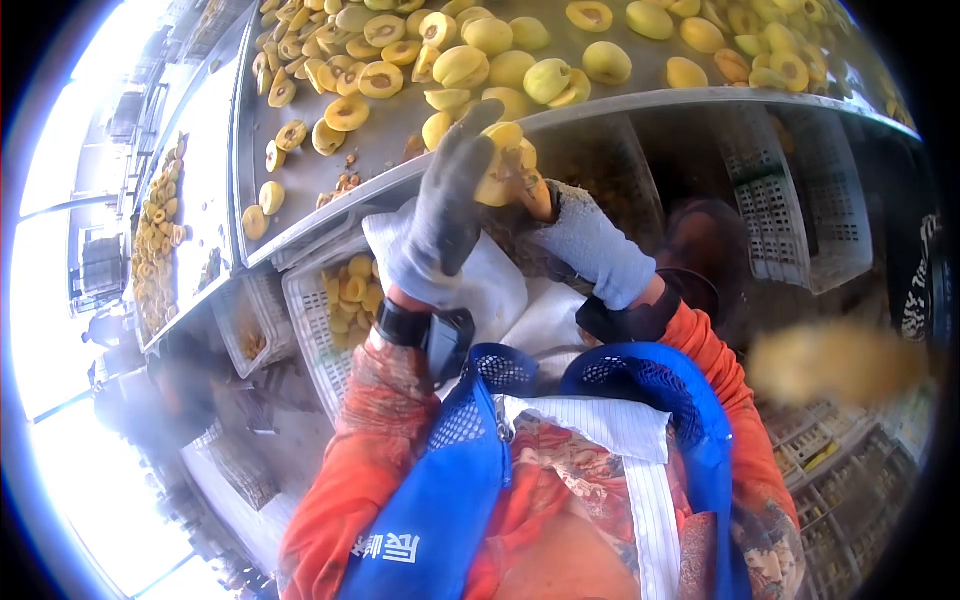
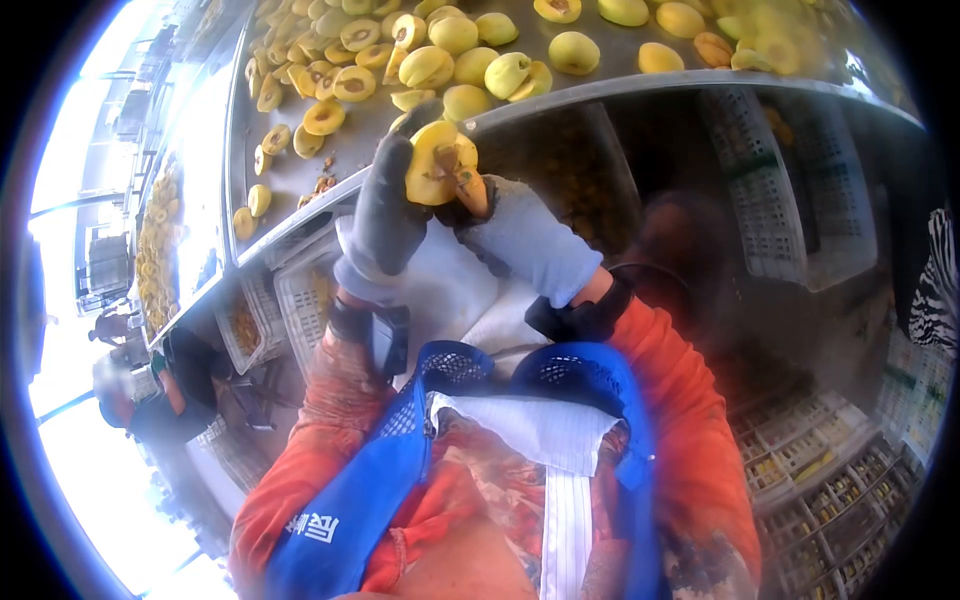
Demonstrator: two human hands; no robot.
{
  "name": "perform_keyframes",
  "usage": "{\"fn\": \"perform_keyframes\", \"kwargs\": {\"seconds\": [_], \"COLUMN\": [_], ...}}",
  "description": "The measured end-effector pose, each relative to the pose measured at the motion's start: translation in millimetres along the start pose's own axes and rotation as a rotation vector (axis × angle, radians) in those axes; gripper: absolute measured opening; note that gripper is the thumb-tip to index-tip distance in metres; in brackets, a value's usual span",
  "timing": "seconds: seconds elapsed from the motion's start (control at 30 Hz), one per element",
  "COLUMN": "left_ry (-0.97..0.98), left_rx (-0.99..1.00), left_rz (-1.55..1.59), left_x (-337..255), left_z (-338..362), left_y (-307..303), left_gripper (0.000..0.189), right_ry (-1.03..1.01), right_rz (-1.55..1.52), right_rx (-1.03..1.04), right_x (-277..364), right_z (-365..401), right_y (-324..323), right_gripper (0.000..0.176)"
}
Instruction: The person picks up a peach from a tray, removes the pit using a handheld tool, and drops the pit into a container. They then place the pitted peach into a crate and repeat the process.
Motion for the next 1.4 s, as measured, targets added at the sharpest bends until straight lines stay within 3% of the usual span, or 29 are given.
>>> {"fn": "perform_keyframes", "kwargs": {"seconds": [0.03, 0.1, 0.13, 0.2, 0.23, 0.3, 0.37, 0.47, 0.53, 0.63, 0.67, 0.7, 0.73, 0.77, 0.8, 0.83, 0.87, 0.9, 0.97, 1.03, 1.17, 1.27, 1.3, 1.37, 1.4], "left_ry": [0.022, -0.122, -0.137, -0.214, -0.256, -0.132, -0.298, -0.359, -0.186, -0.001, -0.141, -0.281, -0.342, -0.302, -0.347, -0.279, -0.266, -0.515, -0.485, -0.559, -0.604, -0.604, -0.418, -0.484, -0.324], "left_rx": [-0.072, -0.261, -0.261, -0.143, -0.081, 0.062, 0.077, 0.173, 0.160, -0.054, -0.048, -0.176, -0.233, -0.271, -0.379, -0.230, -0.351, -0.320, -0.349, -0.245, 0.178, 0.178, 0.124, -0.192, -0.095], "left_rz": [0.022, 0.120, 0.242, 0.261, 0.270, -0.156, 0.069, 0.141, 0.029, -0.070, 0.452, 0.973, 0.840, 0.896, 0.710, -0.201, -0.099, -0.412, -0.379, -0.469, -1.016, -0.867, -0.548, 0.239, 0.643], "left_x": [-14, -27, -24, -26, -25, -24, -24, -31, -31, 5, 9, 13, 17, 24, 24, -5, 36, 47, 35, 38, 62, 103, 102, 91, 90], "left_z": [0, 12, 13, 15, 16, 10, 15, 14, 12, 15, 19, 27, 39, 50, 74, 84, 106, 115, 88, 30, -66, -89, -86, -54, -40], "left_y": [8, 17, 14, 14, 13, 9, 14, 20, 21, 12, 7, 3, -22, -52, -83, -111, -161, -193, -200, -172, -85, -102, -111, -126, -132], "left_gripper": [0.042, 0.039, 0.033, 0.030, 0.028, 0.030, 0.032, 0.030, 0.027, 0.025, 0.033, 0.043, 0.056, 0.057, 0.046, 0.032, 0.033, 0.041, 0.049, 0.060, 0.059, 0.055, 0.046, 0.042, 0.044], "right_ry": [-0.011, -0.031, 0.043, 0.206, 0.180, 0.116, 0.124, 0.136, 0.079, 0.025, 0.014, 0.007, 0.050, 0.094, 0.181, 0.264, 0.049, 0.422, 0.422, 0.466, 0.539, 0.403, 0.378, 0.322, 0.292], "right_rz": [-0.084, -0.246, -0.319, -0.467, -0.363, -0.154, -0.352, -0.504, -0.566, -0.713, -0.791, -0.908, -0.871, -0.835, -0.646, -0.459, 0.105, 0.628, 0.581, 0.544, 0.494, 0.466, 0.462, 0.423, 0.405], "right_rx": [0.027, 0.092, 0.156, 0.290, 0.340, 0.425, 0.460, 0.502, 0.463, 0.490, 0.550, 0.682, 0.679, 0.678, 0.541, 0.400, 0.153, -0.076, -0.032, 0.007, 0.012, -0.081, -0.086, -0.057, -0.032], "right_x": [-2, -4, -2, 4, 2, -2, -4, -4, -4, 15, 17, 7, 0, -7, -17, -26, -44, -67, -86, -81, -70, -71, -69, -61, -56], "right_z": [1, 4, 8, 21, 23, 24, 31, 39, 43, 47, 47, 48, 48, 48, 46, 45, 31, 30, 29, 21, 12, 14, 14, 10, 8], "right_y": [4, 18, 20, 25, 25, 21, 21, 24, 28, 36, 39, 41, 36, 31, 21, 8, -7, -17, -20, -14, -14, -17, -17, -13, -9], "right_gripper": [0.029, 0.026, 0.022, 0.015, 0.014, 0.013, 0.012, 0.013, 0.015, 0.019, 0.020, 0.020, 0.021, 0.021, 0.022, 0.022, 0.027, 0.034, 0.038, 0.038, 0.037, 0.035, 0.035, 0.036, 0.036]}}
Point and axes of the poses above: each hand's wrist, its own z-axis away from the middle knuckle, its own y-axis out of the palm, x = y × z, the point moved 5 cm from there along -z, towards the middle knuckle, and after that the axes turned 15 degrees about x, right-handed, at the moved point
